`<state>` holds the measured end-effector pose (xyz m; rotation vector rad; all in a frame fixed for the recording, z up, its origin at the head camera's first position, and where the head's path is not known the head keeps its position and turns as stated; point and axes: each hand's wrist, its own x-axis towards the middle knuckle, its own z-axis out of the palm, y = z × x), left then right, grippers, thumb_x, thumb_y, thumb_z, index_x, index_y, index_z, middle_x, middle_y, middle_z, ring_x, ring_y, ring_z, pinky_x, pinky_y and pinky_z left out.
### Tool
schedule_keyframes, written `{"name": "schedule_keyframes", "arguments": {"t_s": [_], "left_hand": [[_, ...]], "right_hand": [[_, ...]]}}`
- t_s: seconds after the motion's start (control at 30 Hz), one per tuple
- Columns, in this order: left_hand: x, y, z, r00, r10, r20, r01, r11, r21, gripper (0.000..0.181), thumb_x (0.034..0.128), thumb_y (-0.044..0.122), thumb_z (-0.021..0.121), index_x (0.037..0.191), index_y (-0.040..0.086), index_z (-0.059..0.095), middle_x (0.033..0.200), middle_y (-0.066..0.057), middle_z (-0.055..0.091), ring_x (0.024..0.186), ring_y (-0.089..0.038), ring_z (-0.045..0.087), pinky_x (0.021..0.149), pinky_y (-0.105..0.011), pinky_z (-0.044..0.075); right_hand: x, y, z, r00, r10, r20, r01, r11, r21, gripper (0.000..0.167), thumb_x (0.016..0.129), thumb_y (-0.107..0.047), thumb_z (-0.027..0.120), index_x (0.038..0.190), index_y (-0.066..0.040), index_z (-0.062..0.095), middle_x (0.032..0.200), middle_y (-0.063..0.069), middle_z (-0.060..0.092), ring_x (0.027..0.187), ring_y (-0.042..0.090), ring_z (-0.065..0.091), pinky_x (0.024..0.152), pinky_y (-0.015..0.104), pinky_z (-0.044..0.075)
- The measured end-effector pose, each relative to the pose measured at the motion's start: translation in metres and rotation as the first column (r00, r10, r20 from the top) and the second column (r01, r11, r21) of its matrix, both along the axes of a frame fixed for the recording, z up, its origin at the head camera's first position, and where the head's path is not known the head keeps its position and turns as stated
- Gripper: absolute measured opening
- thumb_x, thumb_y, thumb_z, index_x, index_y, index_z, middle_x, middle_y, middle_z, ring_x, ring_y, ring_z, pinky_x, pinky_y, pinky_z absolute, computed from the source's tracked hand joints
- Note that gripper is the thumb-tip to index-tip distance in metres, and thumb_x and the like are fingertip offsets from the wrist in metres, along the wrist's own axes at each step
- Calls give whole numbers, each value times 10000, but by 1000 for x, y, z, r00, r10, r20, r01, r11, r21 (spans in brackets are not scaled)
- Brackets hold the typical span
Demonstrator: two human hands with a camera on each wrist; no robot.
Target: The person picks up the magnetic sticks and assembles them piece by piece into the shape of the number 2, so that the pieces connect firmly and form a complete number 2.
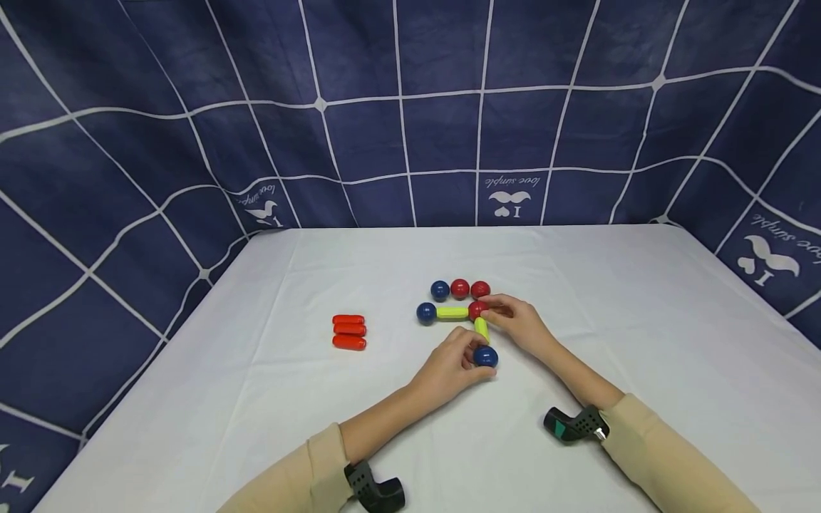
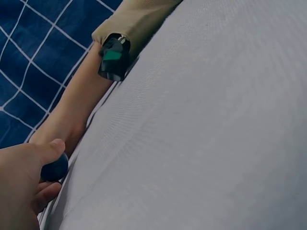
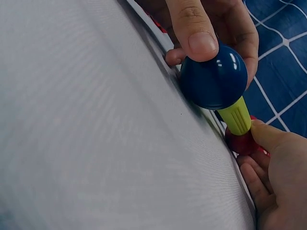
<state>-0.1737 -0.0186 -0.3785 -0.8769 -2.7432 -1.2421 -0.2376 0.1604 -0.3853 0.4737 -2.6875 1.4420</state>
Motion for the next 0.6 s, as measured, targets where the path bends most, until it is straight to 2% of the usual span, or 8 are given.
{"name": "schedule_keyframes", "arguments": {"t_s": [0.2,0.4,0.5,0.6], "left_hand": [[-1,-1,3,1000,-18,25,19,999,-31,373,822,282,664,1137,114,554,988,11,516,776,-30,510,689,-117,439],[-3,-6,7,997,-38,70,39,999,-18,342,866,275,609,1166,123,549,1045,8,551,828,-36,546,729,-136,455],[-8,-12,11,996,-51,74,50,999,19,288,882,248,583,1136,113,572,1038,-2,590,842,-57,566,743,-156,461],[-18,-24,19,996,-44,74,38,996,77,229,888,215,571,1082,99,611,998,-16,632,858,-92,579,753,-180,468]], "right_hand": [[0,0,0,1000,-7,6,7,1000,-4,388,874,-280,595,1191,-57,574,1160,144,612,1033,281,603,875,398,483],[-1,1,-2,1000,0,-16,0,1000,-4,393,880,-286,586,1188,-41,574,1142,162,616,1023,291,605,864,396,488],[-1,2,-2,1000,4,-18,-4,1000,-12,391,879,-276,589,1188,-36,573,1141,168,616,1020,295,607,863,397,487],[0,2,-2,1000,-6,-14,5,1000,-10,389,873,-273,599,1188,-46,574,1146,158,615,1017,289,609,864,393,489]]}}
